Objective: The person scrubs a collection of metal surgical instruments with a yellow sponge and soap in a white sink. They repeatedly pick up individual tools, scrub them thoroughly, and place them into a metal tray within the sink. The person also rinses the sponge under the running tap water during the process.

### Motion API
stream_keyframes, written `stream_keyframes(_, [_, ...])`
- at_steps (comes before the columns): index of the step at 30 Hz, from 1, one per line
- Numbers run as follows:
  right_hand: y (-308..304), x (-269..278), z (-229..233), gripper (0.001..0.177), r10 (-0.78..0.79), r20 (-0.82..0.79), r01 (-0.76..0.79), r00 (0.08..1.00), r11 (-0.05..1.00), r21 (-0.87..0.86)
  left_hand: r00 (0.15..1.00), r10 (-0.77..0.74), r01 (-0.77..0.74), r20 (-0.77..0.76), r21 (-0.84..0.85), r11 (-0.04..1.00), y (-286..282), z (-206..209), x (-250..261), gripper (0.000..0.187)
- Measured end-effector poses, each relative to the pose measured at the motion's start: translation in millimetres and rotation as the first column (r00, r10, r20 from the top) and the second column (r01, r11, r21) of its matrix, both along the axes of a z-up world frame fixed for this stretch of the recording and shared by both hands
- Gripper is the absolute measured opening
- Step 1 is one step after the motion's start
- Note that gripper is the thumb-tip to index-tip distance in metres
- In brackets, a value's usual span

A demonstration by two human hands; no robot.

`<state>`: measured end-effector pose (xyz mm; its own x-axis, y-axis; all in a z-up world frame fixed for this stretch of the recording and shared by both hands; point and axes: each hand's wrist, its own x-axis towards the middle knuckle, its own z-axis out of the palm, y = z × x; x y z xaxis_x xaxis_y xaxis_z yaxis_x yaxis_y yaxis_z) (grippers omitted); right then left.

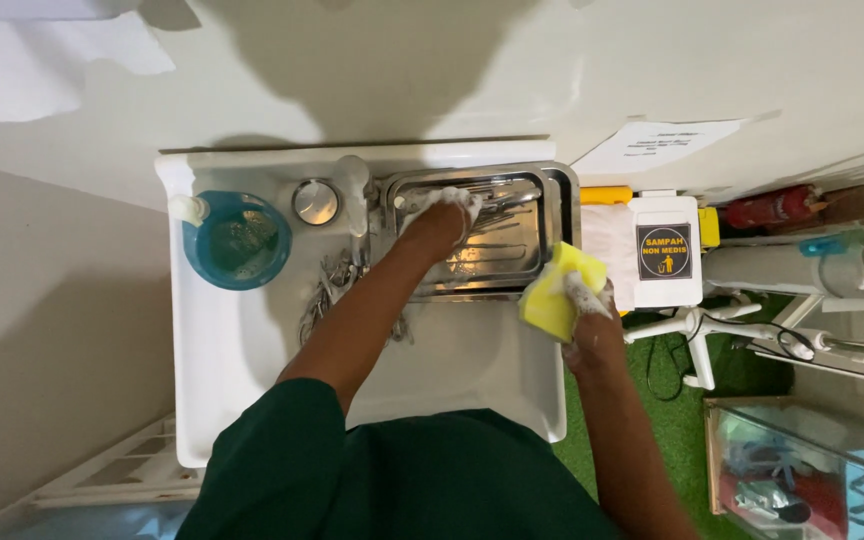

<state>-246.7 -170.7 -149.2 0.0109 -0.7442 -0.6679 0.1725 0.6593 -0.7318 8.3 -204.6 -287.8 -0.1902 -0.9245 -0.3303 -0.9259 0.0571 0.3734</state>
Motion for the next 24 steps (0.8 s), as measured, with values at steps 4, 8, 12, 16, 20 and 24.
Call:
stream_keyframes(4, [0.2, 0.1, 3.1, 0.043, -0.004, -0.054, 0.005, 0.999, 1.0, 0.03, 0.99, 0.078, -0.08, -0.119, -0.013, 0.997, -2.6, 17.9, -2.2, 0.019])
stream_keyframes(8, [-0.4, -7.1, -4.0, 0.044, 0.015, -0.057, -0.016, 0.998, 1.0, -0.026, 0.959, 0.155, -0.162, -0.238, -0.013, 0.987, -5.9, 27.2, -3.0, 0.031])
stream_keyframes(12, [1.5, -3.3, 5.1, 0.044, -0.012, -0.149, 0.024, 0.989, 0.997, 0.075, 0.967, -0.04, -0.073, -0.25, -0.425, 0.902, -5.9, -6.1, -5.4, 0.044])
stream_keyframes(16, [1.2, -2.3, 0.0, 0.045, -0.025, -0.093, 0.03, 0.995, 0.998, 0.057, 0.899, 0.162, -0.262, -0.406, -0.202, 0.944, -3.3, 13.3, -3.3, 0.03])
stream_keyframes(20, [2.8, -0.4, 0.6, 0.046, -0.019, -0.093, 0.027, 0.995, 0.996, 0.082, 0.889, 0.242, -0.361, -0.39, -0.27, 0.892, -13.6, -43.7, 0.8, 0.019])
stream_keyframes(24, [1.3, -4.9, -4.9, 0.048, 0.001, -0.072, 0.003, 0.997, 0.999, 0.049, 0.666, 0.438, -0.535, -0.604, 0.023, 0.844, -6.6, 73.8, -8.3, 0.029])
